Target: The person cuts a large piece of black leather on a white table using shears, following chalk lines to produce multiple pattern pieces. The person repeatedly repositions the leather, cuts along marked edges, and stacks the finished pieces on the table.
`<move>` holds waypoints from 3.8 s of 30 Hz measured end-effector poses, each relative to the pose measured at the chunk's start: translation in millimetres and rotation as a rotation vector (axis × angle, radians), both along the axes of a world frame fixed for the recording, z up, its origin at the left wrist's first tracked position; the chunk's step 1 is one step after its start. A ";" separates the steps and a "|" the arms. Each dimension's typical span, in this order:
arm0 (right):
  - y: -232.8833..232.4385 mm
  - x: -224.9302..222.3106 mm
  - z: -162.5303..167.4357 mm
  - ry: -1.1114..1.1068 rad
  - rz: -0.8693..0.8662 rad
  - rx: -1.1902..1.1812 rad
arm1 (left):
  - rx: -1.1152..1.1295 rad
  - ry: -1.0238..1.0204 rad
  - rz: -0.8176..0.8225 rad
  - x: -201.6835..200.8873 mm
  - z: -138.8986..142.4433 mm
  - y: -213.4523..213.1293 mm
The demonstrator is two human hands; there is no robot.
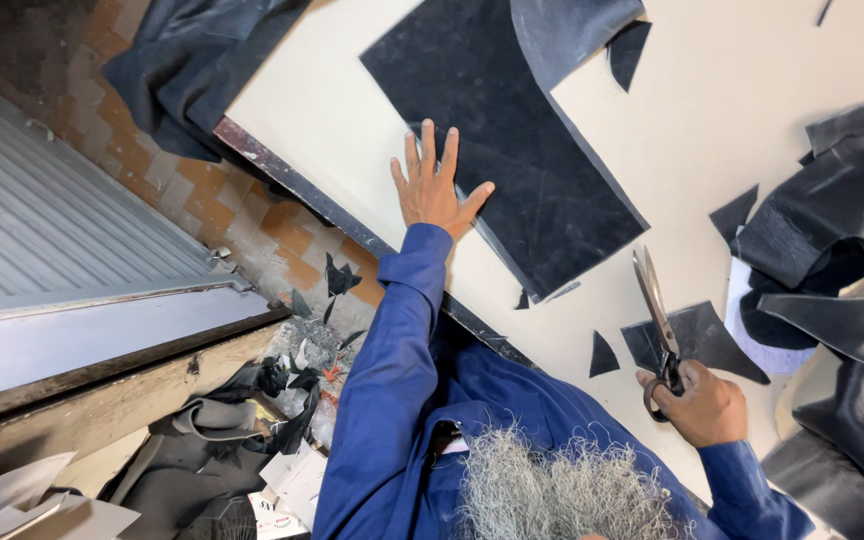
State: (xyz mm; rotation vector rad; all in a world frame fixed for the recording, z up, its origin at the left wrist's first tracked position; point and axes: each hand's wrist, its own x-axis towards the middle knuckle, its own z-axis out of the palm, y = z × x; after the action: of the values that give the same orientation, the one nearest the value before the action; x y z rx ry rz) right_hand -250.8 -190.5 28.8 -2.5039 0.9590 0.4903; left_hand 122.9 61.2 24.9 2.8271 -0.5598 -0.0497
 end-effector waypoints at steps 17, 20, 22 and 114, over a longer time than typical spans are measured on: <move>-15.7 -17.4 -31.2 -0.035 -0.033 0.589 | -1.072 -0.041 0.018 -66.8 -0.3 34.1; -17.6 -44.4 -25.4 0.032 0.044 0.934 | -0.874 0.032 0.027 -134.1 -32.5 41.3; -18.1 -46.9 -26.7 0.013 -0.103 1.344 | -0.859 0.054 -0.094 -160.2 -48.4 44.2; 88.1 230.8 -18.8 0.081 0.040 0.920 | -0.920 -0.032 -0.372 -158.3 -41.2 19.4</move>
State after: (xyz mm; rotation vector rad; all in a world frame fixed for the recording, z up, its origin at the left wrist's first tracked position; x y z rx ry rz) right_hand -20.0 -102.3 10.0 -1.6748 0.5191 0.8212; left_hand -35.4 80.6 -16.3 1.8191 -0.8389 0.1468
